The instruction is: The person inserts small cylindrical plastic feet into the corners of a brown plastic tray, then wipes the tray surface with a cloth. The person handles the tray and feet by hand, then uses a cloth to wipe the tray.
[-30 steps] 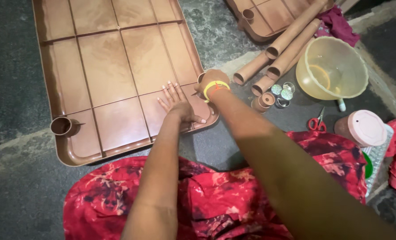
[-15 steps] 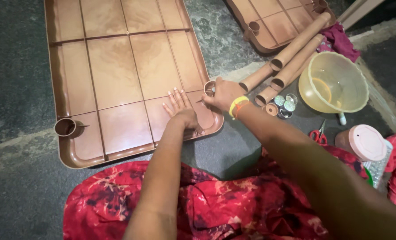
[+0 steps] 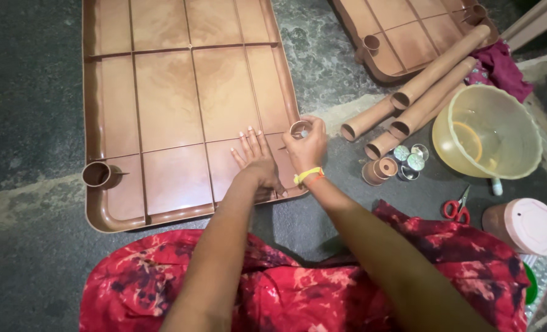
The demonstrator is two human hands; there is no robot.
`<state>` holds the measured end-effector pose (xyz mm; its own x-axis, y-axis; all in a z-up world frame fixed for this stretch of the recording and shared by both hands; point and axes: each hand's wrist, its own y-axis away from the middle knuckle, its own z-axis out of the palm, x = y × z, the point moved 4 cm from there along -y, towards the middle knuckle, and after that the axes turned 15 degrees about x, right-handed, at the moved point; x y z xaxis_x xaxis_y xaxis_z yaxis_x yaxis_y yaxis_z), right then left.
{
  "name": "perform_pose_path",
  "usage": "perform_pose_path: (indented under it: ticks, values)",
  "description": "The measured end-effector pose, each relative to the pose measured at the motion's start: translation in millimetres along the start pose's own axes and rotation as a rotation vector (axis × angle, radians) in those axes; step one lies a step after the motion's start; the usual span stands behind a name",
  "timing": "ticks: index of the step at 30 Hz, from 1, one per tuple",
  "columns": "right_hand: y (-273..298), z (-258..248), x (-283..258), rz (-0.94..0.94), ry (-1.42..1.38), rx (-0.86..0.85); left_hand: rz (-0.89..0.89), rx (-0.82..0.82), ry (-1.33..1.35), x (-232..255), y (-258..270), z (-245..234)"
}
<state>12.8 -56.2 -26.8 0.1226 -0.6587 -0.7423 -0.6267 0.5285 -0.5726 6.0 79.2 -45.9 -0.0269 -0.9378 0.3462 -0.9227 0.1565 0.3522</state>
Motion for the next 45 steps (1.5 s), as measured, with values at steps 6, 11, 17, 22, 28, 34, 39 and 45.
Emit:
perform_pose_path:
  ticks: [6,11,17,22,28,34,39,45]
  values:
    - [-23.5,-8.2,6.2,-0.085,-0.156,-0.354,-0.009,-0.036,-0.016,2.6,1.7,-3.8]
    - [-38.0,-9.5,7.9,-0.094,-0.166,-0.587,-0.010,-0.008,-0.025,4.7,3.0,-5.2]
    - [-13.5,-24.4,-5.4,-0.196,0.144,-0.088,-0.016,0.011,-0.038,5.0,2.8,-2.2]
    - [-1.0,-13.7,5.1,0.070,-0.070,-0.076,-0.006,0.034,-0.025,1.8,1.8,0.2]
    - [-10.5,-7.9,24.7,0.153,-0.234,-0.337,0.004,0.004,-0.027,1.7,-0.8,0.9]
    - [-52.3,4.5,32.9,-0.001,-0.456,-0.942,0.002,-0.037,-0.054,3.4,0.6,-3.1]
    - [-51.5,-0.9,33.5,-0.078,-0.369,-0.910,-0.015,-0.011,-0.054,5.1,1.8,-3.7]
    - [-14.2,-38.6,41.0,-0.304,-0.059,-0.312,0.029,0.087,-0.013,-3.4,-3.2,6.7]
